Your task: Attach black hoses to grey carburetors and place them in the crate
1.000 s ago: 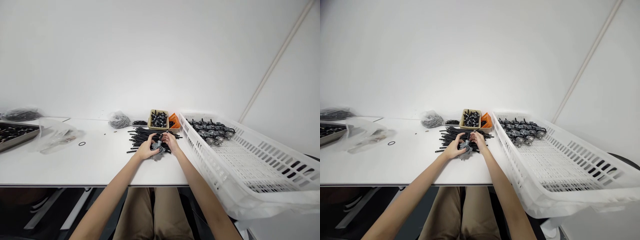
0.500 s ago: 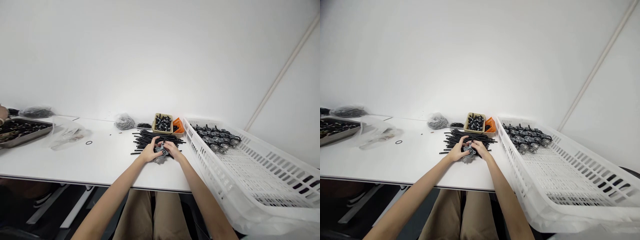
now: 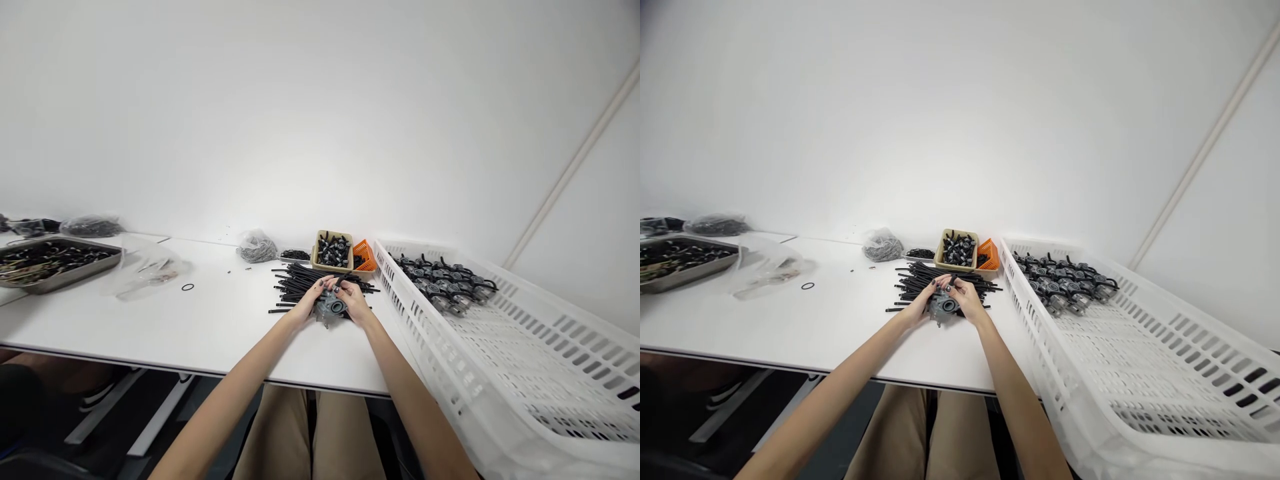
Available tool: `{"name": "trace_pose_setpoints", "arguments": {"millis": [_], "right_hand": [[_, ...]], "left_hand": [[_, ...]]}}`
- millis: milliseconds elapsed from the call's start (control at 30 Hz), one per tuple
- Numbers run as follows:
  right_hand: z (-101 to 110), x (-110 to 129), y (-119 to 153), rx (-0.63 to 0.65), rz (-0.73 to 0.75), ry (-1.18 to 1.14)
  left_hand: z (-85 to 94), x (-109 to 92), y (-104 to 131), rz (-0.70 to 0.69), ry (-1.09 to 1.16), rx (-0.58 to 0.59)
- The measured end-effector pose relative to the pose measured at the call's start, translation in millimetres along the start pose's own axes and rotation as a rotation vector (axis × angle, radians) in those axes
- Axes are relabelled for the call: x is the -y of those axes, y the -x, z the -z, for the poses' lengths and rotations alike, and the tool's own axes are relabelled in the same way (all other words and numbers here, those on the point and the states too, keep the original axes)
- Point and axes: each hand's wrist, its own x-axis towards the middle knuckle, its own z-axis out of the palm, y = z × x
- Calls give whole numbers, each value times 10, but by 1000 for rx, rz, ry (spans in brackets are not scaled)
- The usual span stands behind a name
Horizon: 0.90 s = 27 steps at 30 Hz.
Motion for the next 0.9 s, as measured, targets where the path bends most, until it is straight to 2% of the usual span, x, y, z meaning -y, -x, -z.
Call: {"name": "trace_pose_setpoints", "arguments": {"millis": [67, 133, 200, 267, 333, 367, 433, 500, 600, 700, 900], "right_hand": [[-7, 2, -11, 31, 8, 22], [2, -21, -35, 37, 17, 37], [27, -70, -72, -30, 22, 22], [61, -141, -105, -154, 14, 26], [88, -220, -120, -256, 6, 132], [94, -257, -117, -264, 7, 244], [87, -324, -95, -190, 18, 541], [60, -378, -65, -69, 11, 828], [27, -431, -40, -12, -17, 1077], [38, -448, -35, -29, -17, 1149], [57, -421, -20, 16, -67, 1157]], "left_hand": [[-44, 25, 8, 127, 129, -21], [-73, 33, 11, 178, 189, -71], [-82, 14, 1, 163, 217, -114], [-68, -32, -24, 138, 233, -169], [-25, -96, -54, 116, 247, -281], [7, -130, -67, 94, 262, -357], [84, -194, -84, 28, 304, -489], [166, -246, -86, -33, 340, -573], [260, -292, -72, -77, 323, -671], [296, -299, -66, -83, 275, -724], [290, -280, -81, -84, 260, -717]]}}
